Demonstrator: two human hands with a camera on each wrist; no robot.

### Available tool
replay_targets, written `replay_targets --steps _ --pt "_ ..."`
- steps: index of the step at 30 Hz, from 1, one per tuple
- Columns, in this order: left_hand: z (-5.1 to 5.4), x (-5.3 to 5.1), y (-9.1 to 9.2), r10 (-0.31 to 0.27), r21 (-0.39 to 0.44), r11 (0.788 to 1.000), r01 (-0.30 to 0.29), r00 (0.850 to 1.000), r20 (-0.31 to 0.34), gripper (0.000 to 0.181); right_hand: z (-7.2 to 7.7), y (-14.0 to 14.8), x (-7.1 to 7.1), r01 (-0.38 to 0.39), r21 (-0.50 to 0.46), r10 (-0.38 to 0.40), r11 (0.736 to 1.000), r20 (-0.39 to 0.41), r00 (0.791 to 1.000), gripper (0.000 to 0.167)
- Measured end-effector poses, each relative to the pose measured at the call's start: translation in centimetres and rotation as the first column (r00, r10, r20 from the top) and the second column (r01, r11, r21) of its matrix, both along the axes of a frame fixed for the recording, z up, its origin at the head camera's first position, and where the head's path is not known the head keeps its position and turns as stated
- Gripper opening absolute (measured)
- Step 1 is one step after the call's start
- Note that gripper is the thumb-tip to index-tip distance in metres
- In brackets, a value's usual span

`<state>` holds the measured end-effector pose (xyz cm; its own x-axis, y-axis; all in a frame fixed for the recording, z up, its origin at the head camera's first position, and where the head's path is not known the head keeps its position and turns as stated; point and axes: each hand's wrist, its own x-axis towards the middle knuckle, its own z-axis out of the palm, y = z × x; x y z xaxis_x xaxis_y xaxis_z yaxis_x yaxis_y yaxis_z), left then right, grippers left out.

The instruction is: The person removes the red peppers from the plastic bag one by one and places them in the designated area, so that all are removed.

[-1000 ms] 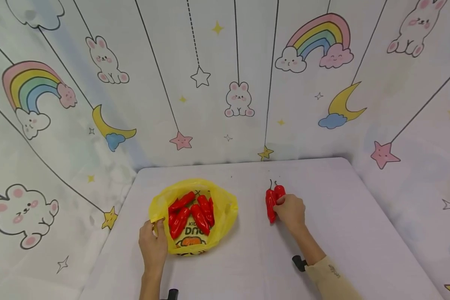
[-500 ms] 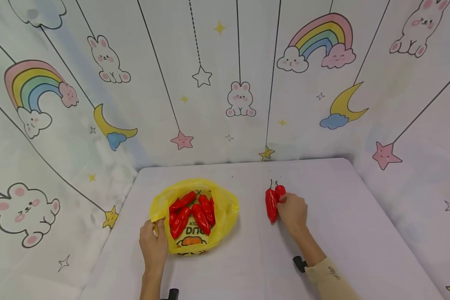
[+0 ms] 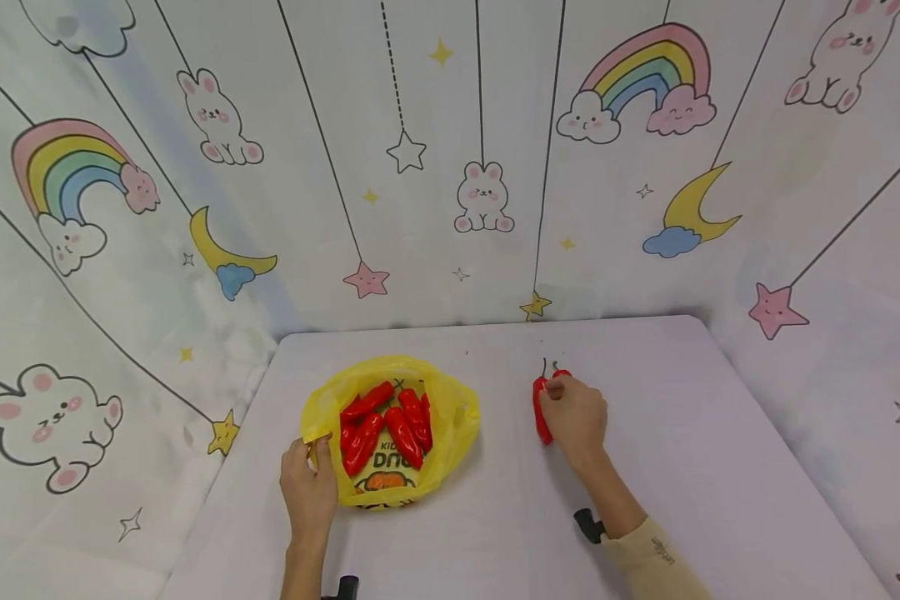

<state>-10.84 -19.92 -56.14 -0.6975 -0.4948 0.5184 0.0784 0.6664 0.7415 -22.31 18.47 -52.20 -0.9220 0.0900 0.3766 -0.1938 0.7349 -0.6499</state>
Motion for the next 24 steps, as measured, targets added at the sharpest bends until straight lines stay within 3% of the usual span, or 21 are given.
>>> replay_targets --steps 10,18,24 --pt "0.0 0.0 -0.1 0.004 0.003 1.0 -0.004 1.0 0.008 0.008 2.5 -2.3 1.1 -0.058 -0.08 0.057 0.995 -0.022 0.998 0.009" --pt "-0.1 0.0 -0.1 0.0 0.008 1.0 0.0 1.0 0.011 0.01 3.1 -4.9 2.5 -0.15 -0.162 0.137 0.975 -0.085 0.987 0.008" --pt "-0.1 0.1 -0.1 0.004 -0.001 1.0 -0.004 1.0 0.002 0.009 3.6 -6.1 3.1 -0.176 -0.214 0.159 0.961 -0.094 0.983 0.009"
